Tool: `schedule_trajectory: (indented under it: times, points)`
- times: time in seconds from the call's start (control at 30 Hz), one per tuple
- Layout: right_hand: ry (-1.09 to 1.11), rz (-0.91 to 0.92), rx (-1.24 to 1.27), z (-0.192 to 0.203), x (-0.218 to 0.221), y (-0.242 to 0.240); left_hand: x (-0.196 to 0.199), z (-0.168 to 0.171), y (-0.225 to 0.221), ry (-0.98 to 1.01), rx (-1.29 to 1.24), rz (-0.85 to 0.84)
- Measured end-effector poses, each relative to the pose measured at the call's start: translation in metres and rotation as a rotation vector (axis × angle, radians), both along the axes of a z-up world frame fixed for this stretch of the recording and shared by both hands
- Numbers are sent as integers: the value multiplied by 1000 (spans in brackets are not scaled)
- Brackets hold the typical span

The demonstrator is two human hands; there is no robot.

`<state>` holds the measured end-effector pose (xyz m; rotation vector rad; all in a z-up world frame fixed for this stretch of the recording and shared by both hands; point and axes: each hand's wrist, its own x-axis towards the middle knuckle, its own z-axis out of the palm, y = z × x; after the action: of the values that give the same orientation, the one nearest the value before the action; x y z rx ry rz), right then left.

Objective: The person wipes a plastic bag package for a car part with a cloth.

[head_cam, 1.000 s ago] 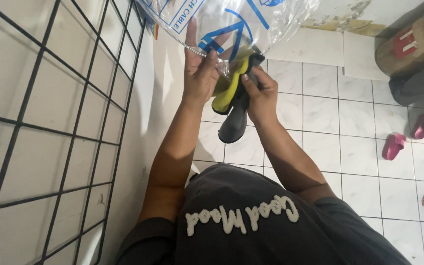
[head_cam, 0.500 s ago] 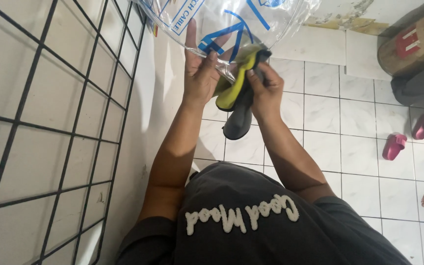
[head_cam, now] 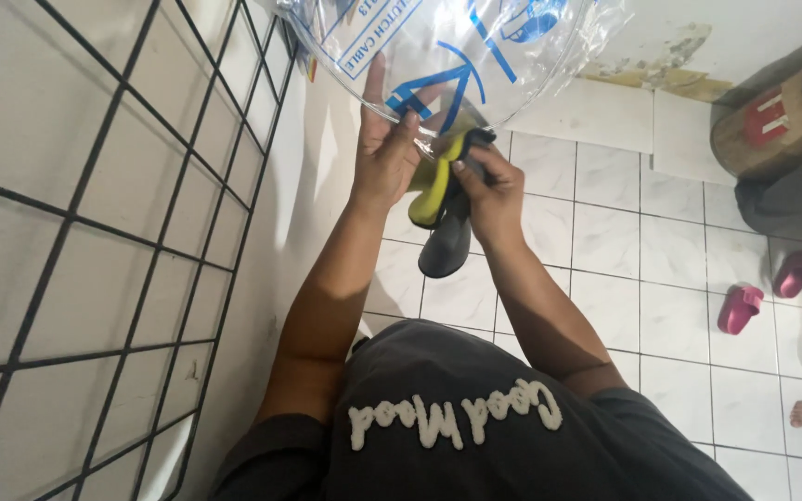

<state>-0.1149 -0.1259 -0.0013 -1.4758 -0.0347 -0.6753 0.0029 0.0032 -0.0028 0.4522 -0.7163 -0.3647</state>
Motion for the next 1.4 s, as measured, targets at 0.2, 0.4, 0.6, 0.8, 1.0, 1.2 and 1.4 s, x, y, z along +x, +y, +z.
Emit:
schedule_trajectory:
  times: [0.2,0.4,0.6,0.8,1.0,1.2,1.4]
  points:
    - [18,-159,188,-20,5,-37,-1,13,12,55,15,-63]
    - [-211,296,724,-10,-12,-43,7,7,7,57,-12,-35]
    - [-162,366,930,-19,-19,-33,9,16,-2,69,-48,-9]
    - [-72,146,899,7,-14,6,5,12,-4,33,-30,57]
    - [21,16,678,-6,4,21,2,7,-5,65,-2,27]
    - [71,-146,542,1,13,17,2,5,-1,62,43,28]
    - [7,-162,584,-10,8,1,1,-1,-5,53,39,-26]
